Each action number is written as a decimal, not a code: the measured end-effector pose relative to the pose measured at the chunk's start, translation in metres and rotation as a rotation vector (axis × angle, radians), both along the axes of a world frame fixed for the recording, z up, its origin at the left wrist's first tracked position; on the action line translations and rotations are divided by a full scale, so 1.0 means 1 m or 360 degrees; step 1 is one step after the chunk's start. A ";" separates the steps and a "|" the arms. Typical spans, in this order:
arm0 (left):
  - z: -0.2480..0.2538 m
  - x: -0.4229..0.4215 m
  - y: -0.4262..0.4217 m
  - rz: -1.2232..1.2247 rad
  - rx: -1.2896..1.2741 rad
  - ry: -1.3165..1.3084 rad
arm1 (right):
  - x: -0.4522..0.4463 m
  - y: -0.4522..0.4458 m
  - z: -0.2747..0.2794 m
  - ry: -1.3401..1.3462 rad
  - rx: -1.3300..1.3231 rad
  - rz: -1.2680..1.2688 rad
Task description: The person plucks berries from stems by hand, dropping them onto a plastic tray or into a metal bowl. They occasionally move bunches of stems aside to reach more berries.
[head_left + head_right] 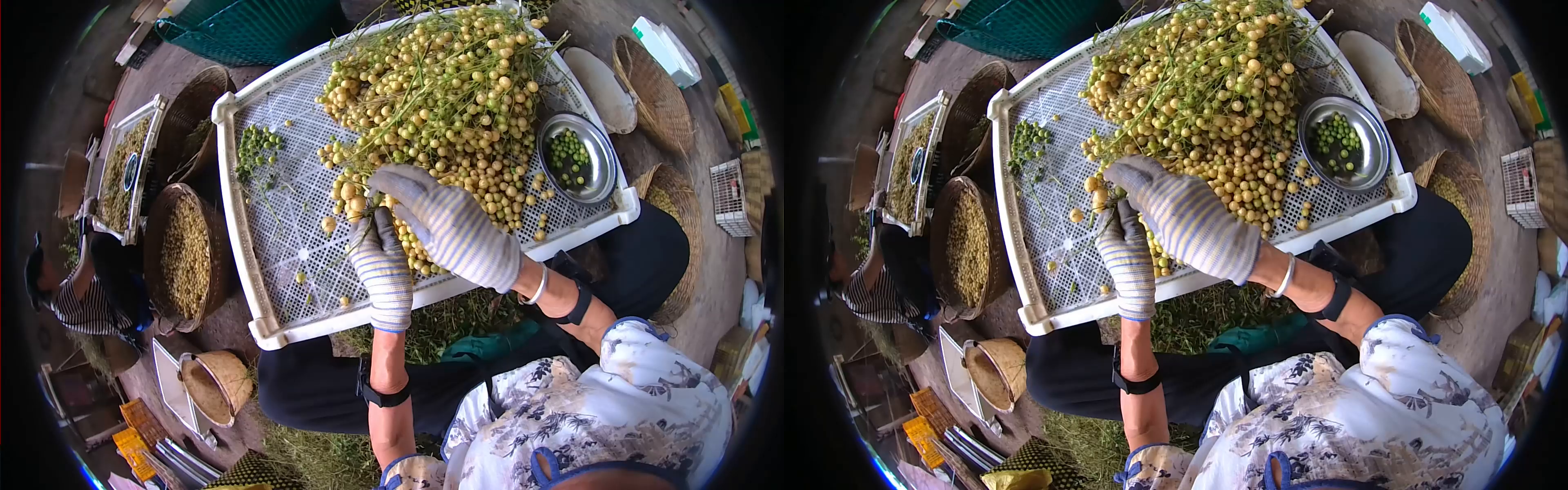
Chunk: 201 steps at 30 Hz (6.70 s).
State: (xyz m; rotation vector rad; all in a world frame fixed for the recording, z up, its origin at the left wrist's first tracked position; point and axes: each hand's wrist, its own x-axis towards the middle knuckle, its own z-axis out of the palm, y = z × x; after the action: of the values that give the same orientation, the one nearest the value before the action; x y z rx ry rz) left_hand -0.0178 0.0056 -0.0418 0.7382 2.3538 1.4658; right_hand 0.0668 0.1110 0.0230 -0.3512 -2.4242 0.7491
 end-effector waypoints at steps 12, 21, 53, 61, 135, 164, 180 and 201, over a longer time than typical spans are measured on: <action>0.019 0.007 0.002 0.0209 0.0970 -0.0850 | -0.004 0.012 -0.058 -0.0287 -0.0245 0.0176; 0.006 0.003 -0.001 -0.0060 0.0696 -0.0617 | 0.039 0.019 0.028 -0.0252 -0.1876 0.0062; 0.018 0.004 0.000 -0.0323 0.0310 -0.0658 | 0.027 0.053 -0.043 -0.0102 -0.1743 0.0299; 0.014 0.001 -0.004 -0.0313 0.0265 -0.0844 | 0.023 0.048 -0.046 -0.0122 -0.2182 0.0441; 0.023 -0.008 0.006 -0.1229 -0.0378 0.0347 | 0.039 0.071 -0.031 -0.0191 -0.0980 0.0593; 0.033 0.012 0.015 -0.1234 -0.1002 0.1046 | 0.056 0.052 0.037 -0.0438 -0.0220 0.0126; 0.040 -0.009 0.008 -0.0290 0.0572 -0.1352 | 0.141 0.120 -0.021 0.0472 -0.1492 -0.0732; 0.034 0.006 0.006 0.0215 0.1093 -0.2025 | 0.037 0.011 -0.064 -0.0034 -0.2434 0.0413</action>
State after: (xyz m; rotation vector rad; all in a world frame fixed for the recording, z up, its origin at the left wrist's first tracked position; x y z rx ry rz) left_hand -0.0118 0.0116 -0.0083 -0.2740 0.9480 1.9425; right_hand 0.1035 0.1220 -0.0412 -0.5641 -1.4190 2.5795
